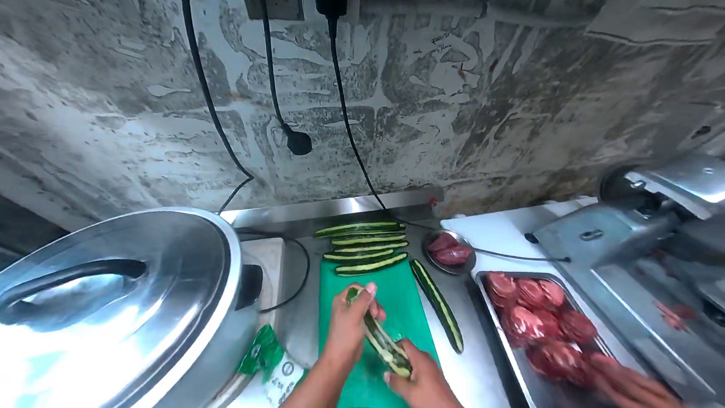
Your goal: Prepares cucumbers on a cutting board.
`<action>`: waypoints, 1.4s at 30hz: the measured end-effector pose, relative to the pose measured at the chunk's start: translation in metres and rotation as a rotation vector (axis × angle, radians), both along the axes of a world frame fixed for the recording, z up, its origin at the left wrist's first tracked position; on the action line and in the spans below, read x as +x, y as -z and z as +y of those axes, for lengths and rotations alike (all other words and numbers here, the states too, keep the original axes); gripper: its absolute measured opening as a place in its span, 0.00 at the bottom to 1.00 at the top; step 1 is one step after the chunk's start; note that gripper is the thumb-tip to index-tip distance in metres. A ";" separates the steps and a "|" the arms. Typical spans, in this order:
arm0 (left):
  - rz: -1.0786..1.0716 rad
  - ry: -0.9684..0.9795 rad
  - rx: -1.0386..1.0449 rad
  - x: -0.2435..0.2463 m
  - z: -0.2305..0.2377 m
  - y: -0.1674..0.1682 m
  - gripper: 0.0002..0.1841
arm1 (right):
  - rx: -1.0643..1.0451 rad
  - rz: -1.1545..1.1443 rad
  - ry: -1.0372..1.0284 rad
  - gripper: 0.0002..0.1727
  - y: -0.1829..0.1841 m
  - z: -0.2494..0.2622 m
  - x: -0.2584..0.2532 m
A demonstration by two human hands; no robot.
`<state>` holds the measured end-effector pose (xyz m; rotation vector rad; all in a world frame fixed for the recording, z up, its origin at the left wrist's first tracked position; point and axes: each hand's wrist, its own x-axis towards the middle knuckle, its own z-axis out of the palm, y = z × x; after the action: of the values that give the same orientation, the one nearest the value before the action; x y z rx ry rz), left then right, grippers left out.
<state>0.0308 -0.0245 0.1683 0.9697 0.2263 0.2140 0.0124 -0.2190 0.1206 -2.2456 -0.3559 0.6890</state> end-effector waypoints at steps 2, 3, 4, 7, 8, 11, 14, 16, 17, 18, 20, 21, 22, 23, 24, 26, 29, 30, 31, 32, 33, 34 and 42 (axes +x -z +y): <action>0.107 -0.058 0.093 -0.005 0.009 0.019 0.15 | -0.200 -0.088 -0.048 0.31 -0.001 -0.006 0.005; 0.179 -0.083 0.213 -0.010 0.014 0.031 0.15 | -0.285 -0.124 -0.072 0.30 0.000 -0.008 0.007; 0.264 -0.100 0.368 -0.018 0.018 0.046 0.16 | -0.362 -0.170 -0.096 0.29 0.004 -0.011 0.008; 0.429 -0.035 0.880 -0.052 0.027 0.095 0.14 | -0.483 -0.422 -0.138 0.25 0.038 -0.022 0.003; 0.434 0.044 1.033 -0.065 0.027 0.108 0.15 | -0.488 -0.491 -0.162 0.25 0.050 -0.024 0.000; 0.253 0.244 1.453 -0.100 0.017 0.139 0.19 | -0.483 -0.459 -0.305 0.30 0.069 -0.026 -0.011; 0.097 0.278 1.757 -0.105 0.014 0.160 0.29 | -0.499 -0.307 -0.402 0.45 0.069 -0.018 -0.006; 0.142 0.324 1.836 -0.086 0.017 0.155 0.33 | -0.503 -0.329 -0.331 0.47 0.075 -0.010 0.011; 0.205 0.363 1.847 -0.069 0.018 0.150 0.34 | -0.526 -0.339 -0.284 0.46 0.078 -0.004 0.024; 0.291 0.410 1.844 -0.050 0.020 0.145 0.35 | -0.561 -0.327 -0.235 0.45 0.079 0.006 0.040; 0.464 0.458 1.841 -0.014 0.025 0.138 0.38 | -0.626 -0.301 -0.145 0.41 0.075 0.026 0.071; 0.533 0.483 1.845 -0.004 0.026 0.137 0.39 | -0.655 -0.304 -0.131 0.39 0.072 0.034 0.081; 0.568 0.496 1.854 -0.002 0.025 0.137 0.40 | -0.664 -0.337 -0.147 0.38 0.073 0.037 0.082; 0.559 0.493 1.867 -0.009 0.022 0.138 0.40 | -0.643 -0.388 -0.186 0.37 0.075 0.036 0.076; 0.499 0.461 1.876 -0.025 0.019 0.141 0.40 | -0.589 -0.460 -0.230 0.36 0.081 0.029 0.062; 0.287 0.356 1.910 -0.073 0.011 0.150 0.40 | -0.452 -0.580 -0.301 0.36 0.095 0.006 0.023; 0.047 0.245 1.963 -0.127 0.002 0.163 0.39 | -0.371 -0.685 -0.321 0.35 0.104 -0.016 -0.022; 0.033 0.225 1.970 -0.125 0.003 0.166 0.39 | -0.380 -0.695 -0.308 0.35 0.105 -0.014 -0.021; 0.049 0.213 1.977 -0.112 0.005 0.167 0.39 | -0.404 -0.676 -0.285 0.35 0.102 -0.006 -0.008; 0.119 0.229 1.981 -0.090 0.008 0.164 0.40 | -0.439 -0.632 -0.239 0.35 0.098 0.007 0.014; 0.246 0.278 1.966 -0.061 0.013 0.157 0.41 | -0.485 -0.561 -0.183 0.35 0.091 0.023 0.040; 0.426 0.376 1.932 -0.031 0.019 0.146 0.42 | -0.536 -0.467 -0.130 0.36 0.084 0.040 0.067; 0.151 0.261 1.929 -0.103 -0.001 0.156 0.42 | -0.393 -0.696 -0.252 0.36 0.107 -0.001 -0.007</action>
<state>-0.0721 -0.0254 0.0121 2.9129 -0.0540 0.0578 0.0054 -0.2202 0.0139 -2.8067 -0.9171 0.0649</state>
